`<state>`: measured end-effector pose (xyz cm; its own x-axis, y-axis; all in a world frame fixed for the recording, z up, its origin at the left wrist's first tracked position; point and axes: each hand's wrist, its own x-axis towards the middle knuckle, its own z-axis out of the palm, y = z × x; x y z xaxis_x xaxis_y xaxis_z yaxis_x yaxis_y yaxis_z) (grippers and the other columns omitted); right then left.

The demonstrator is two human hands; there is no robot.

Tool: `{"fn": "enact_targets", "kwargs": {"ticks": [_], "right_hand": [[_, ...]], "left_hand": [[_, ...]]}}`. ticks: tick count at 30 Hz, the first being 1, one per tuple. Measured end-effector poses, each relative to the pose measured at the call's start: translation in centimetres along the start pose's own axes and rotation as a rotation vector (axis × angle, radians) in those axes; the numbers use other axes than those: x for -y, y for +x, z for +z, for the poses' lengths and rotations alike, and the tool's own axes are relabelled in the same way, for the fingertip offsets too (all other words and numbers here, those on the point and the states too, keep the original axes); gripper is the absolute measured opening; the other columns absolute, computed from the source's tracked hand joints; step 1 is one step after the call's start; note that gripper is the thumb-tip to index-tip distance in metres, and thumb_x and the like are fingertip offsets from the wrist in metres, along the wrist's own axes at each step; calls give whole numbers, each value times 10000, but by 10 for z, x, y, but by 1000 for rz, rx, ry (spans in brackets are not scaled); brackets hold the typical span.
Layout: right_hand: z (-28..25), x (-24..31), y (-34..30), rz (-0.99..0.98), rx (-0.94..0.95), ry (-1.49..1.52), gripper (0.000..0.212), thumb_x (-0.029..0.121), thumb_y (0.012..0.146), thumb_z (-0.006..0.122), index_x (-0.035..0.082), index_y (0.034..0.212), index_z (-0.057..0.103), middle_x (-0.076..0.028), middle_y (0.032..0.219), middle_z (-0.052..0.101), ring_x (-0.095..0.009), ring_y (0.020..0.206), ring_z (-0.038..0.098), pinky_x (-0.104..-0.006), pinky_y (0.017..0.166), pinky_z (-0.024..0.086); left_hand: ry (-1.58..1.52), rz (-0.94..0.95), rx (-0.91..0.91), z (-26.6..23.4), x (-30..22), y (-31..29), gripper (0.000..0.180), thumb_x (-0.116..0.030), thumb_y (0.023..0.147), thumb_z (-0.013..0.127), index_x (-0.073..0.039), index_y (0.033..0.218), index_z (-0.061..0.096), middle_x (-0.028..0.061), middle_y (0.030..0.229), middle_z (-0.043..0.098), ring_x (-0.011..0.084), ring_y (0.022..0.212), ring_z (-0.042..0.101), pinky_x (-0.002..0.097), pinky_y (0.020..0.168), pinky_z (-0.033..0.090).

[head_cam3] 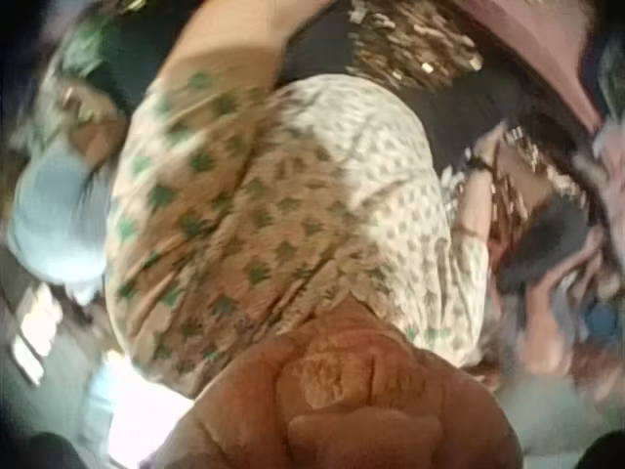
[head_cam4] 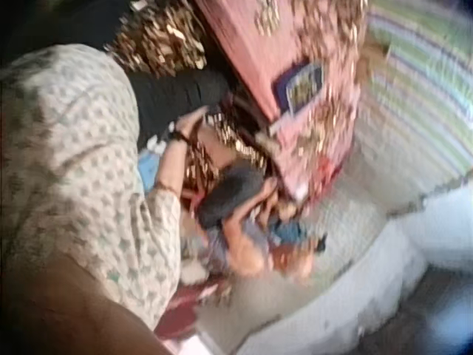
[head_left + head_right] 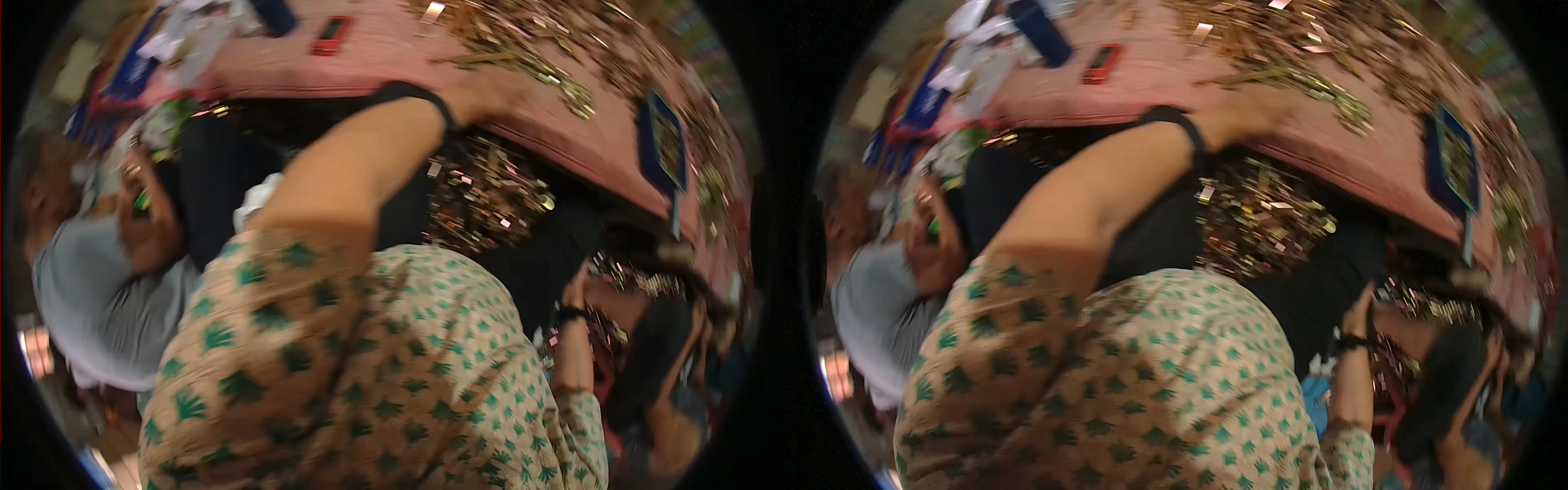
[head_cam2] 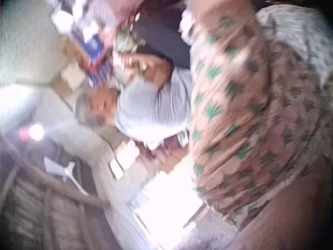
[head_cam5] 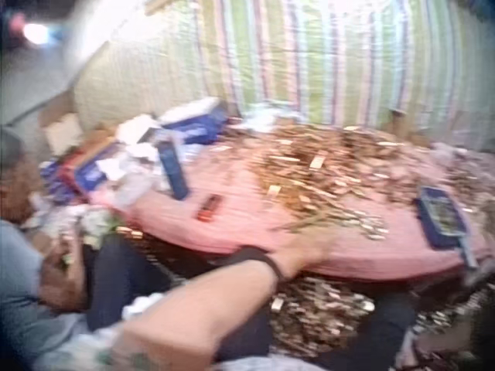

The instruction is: Assembling small metal components by placing washers onto copper tubes.

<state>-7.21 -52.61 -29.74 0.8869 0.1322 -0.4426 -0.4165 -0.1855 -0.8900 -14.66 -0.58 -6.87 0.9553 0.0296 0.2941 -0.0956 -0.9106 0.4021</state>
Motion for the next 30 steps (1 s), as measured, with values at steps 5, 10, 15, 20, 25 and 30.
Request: {"fn": "enact_targets", "kwargs": {"ticks": [5, 10, 15, 20, 25, 30], "right_hand": [[83, 105, -76, 194, 255, 358, 723, 606, 907, 375, 67, 1388, 362, -112, 1369, 447, -275, 1212, 480, -376, 1031, 395], [55, 112, -82, 207, 166, 320, 724, 623, 881, 420, 75, 1354, 420, -97, 1352, 473, -281, 1184, 499, -368, 991, 428], [23, 107, -78, 74, 152, 295, 628, 544, 917, 417, 59, 1315, 457, -85, 1282, 525, -260, 1131, 520, -348, 985, 421], [12, 109, -89, -1, 149, 350, 563, 491, 937, 424, 48, 1280, 487, -79, 1235, 555, -246, 1090, 533, -339, 970, 420], [-2, 122, -112, -26, 137, 483, 517, 457, 942, 443, 43, 1242, 516, -77, 1205, 563, -240, 1053, 538, -343, 940, 428], [-10, 115, -128, -72, 96, 650, 481, 431, 945, 459, 39, 1213, 538, -76, 1180, 569, -235, 1023, 542, -346, 916, 434]], "left_hand": [[194, 139, -214, 7, 26, -6, 214, -251, 869, 481, -126, 1040, 519, 130, 988, 629, 330, 850, 621, 441, 693, 503], [308, 117, -221, 16, 19, 6, 191, -251, 869, 484, -145, 1025, 513, 106, 932, 620, 324, 800, 628, 433, 632, 513], [265, 153, -240, 13, 17, 5, 132, -247, 869, 480, -139, 945, 488, 113, 840, 619, 347, 745, 621, 453, 600, 503], [263, 148, -236, 12, 18, 0, 143, -249, 872, 476, -136, 957, 492, 117, 856, 619, 344, 752, 623, 452, 611, 505], [282, 104, -194, 12, 23, -2, 198, -259, 883, 475, -151, 1042, 519, 116, 950, 628, 333, 805, 626, 442, 642, 512], [293, 147, -206, 11, 20, 2, 219, -254, 893, 480, -154, 1083, 525, 107, 1010, 624, 311, 874, 618, 419, 679, 516]]}}
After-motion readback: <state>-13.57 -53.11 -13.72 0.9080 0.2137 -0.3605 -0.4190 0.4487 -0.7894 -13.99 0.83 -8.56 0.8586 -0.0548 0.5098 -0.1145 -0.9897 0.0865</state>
